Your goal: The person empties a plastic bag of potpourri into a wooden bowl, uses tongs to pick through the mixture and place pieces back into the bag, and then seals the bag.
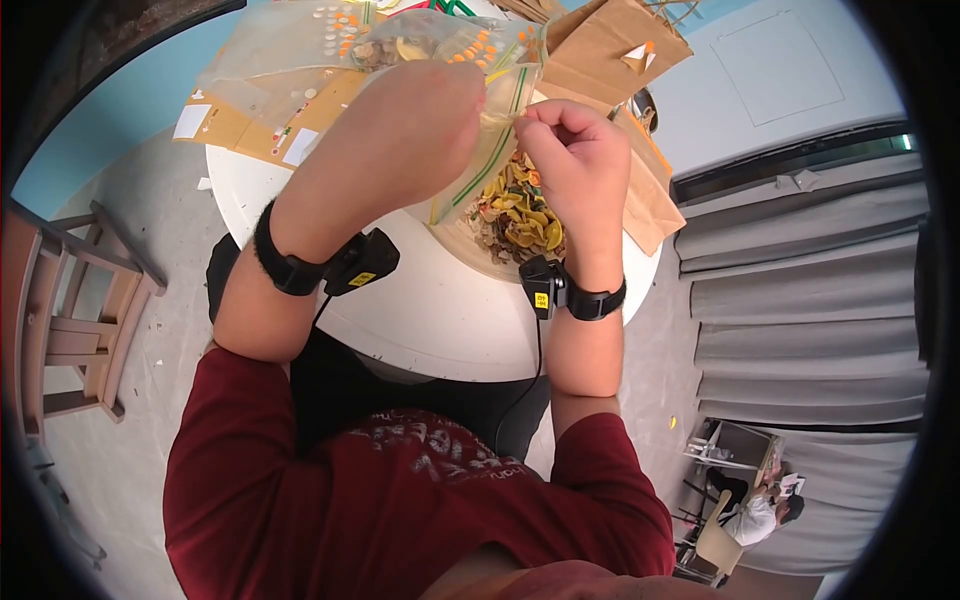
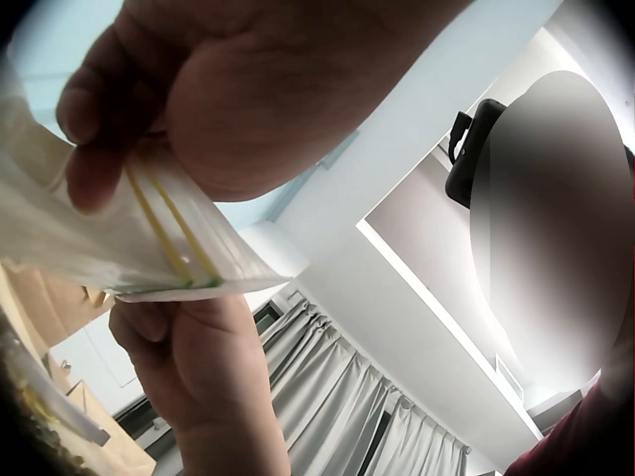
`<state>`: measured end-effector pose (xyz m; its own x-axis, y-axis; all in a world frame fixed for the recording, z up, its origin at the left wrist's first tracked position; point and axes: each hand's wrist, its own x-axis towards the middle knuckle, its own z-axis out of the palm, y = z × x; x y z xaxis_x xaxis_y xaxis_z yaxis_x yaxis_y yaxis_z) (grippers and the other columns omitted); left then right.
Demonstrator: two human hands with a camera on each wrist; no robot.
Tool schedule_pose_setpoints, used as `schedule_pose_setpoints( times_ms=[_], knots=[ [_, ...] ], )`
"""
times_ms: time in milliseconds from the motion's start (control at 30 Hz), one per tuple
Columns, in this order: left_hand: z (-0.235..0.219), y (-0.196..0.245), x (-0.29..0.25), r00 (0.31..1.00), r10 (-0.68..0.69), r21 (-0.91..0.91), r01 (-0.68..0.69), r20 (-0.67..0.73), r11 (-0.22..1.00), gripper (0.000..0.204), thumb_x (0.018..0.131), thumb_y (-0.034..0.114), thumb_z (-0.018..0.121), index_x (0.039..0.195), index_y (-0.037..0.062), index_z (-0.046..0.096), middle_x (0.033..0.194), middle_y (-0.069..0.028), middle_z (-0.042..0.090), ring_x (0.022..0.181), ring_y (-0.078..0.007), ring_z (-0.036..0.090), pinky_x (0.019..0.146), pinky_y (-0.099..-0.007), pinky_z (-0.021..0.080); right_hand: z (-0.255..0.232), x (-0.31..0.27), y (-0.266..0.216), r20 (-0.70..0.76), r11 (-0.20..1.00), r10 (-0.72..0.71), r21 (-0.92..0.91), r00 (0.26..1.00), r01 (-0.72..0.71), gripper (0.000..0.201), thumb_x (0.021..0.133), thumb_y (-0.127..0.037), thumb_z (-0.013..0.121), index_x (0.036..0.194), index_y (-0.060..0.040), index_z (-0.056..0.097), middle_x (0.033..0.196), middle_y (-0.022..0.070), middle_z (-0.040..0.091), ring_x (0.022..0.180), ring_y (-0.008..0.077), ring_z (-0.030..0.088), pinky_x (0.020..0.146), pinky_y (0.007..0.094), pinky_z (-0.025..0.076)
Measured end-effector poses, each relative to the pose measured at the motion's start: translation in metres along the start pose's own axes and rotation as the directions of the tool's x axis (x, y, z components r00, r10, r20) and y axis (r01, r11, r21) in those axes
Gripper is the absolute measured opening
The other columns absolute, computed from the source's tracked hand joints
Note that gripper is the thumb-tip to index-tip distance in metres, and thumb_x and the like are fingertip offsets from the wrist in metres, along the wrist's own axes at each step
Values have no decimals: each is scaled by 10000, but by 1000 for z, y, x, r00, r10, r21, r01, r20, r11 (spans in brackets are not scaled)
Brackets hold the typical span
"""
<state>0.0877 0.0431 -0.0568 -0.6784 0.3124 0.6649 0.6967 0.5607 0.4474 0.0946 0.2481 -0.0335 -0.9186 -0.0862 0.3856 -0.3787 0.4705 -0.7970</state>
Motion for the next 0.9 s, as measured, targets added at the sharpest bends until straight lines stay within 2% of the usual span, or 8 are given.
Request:
schedule_pose_setpoints(
  times_ms=[200, 300, 400, 500, 533, 633, 733, 900],
  knots=[
    [-3, 2, 3, 1000, -11, 27, 10, 10, 1000, 162, 950, 107, 594, 1025, -10, 678, 919, -208, 706, 911, -426, 663, 796, -487, 520, -3, 0, -9, 56, 996, -25, -79, 998, 29, 87, 921, -33, 744, 947, 50, 751, 764, 4, 701, 678, 49, 601, 628, 209, 466],
    [0, -2, 3, 998, -21, -6, 20, -53, 1000, 201, 939, 103, 604, 1069, -20, 697, 929, -219, 716, 913, -426, 674, 807, -481, 530, -21, 4, 0, 40, 999, -31, -16, 999, 32, 70, 924, -27, 750, 943, 39, 753, 770, -2, 705, 697, 54, 616, 645, 210, 479],
    [-2, -1, 3, 998, -16, 32, 18, -64, 999, 220, 932, 97, 604, 1083, -28, 706, 915, -224, 719, 905, -425, 679, 808, -482, 534, -46, 8, 14, -17, 996, 4, 86, 1000, -2, 90, 898, -60, 773, 884, 26, 751, 704, -29, 652, 639, 30, 540, 580, 220, 432],
    [-6, 1, 5, 998, 36, 85, -31, -59, 996, 225, 929, 93, 599, 1080, -31, 712, 904, -226, 719, 900, -426, 679, 805, -484, 534, -62, 7, 24, 118, 965, 136, -241, 984, -104, 68, 893, -46, 766, 875, 18, 749, 715, -28, 655, 652, 28, 550, 592, 214, 434],
    [-7, 1, 5, 996, 53, 82, -47, -67, 996, 226, 928, 92, 598, 1079, -31, 713, 903, -226, 718, 900, -426, 678, 805, -485, 533, -61, 6, 30, 104, 957, 174, -251, 979, -143, 59, 871, -31, 757, 894, 23, 756, 704, -11, 666, 651, 46, 569, 603, 234, 461],
    [-9, 2, 4, 996, 67, 81, -62, -65, 995, 236, 929, 100, 597, 1084, -34, 713, 910, -231, 718, 901, -428, 676, 806, -491, 531, -68, 7, 52, 211, 913, 169, -402, 963, -72, 103, 829, -7, 745, 927, 13, 770, 720, 39, 696, 670, 108, 623, 639, 279, 507],
    [-8, -1, 2, 994, 83, 81, -77, -76, 994, 252, 922, 103, 593, 1093, -40, 709, 914, -236, 716, 907, -434, 672, 817, -500, 528, -71, 4, 65, 341, 829, 258, -558, 904, -27, 184, 782, -13, 735, 958, -24, 789, 760, 96, 717, 719, 202, 679, 693, 335, 545],
    [-8, 1, 1, 996, 83, 95, -81, -18, 992, 289, 896, 84, 569, 1110, -62, 697, 964, -255, 710, 951, -447, 661, 862, -512, 521, -66, 3, 79, 421, 752, 362, -659, 832, 7, 215, 777, 4, 738, 988, 16, 776, 836, 92, 742, 775, 170, 685, 735, 307, 553]
  ],
)
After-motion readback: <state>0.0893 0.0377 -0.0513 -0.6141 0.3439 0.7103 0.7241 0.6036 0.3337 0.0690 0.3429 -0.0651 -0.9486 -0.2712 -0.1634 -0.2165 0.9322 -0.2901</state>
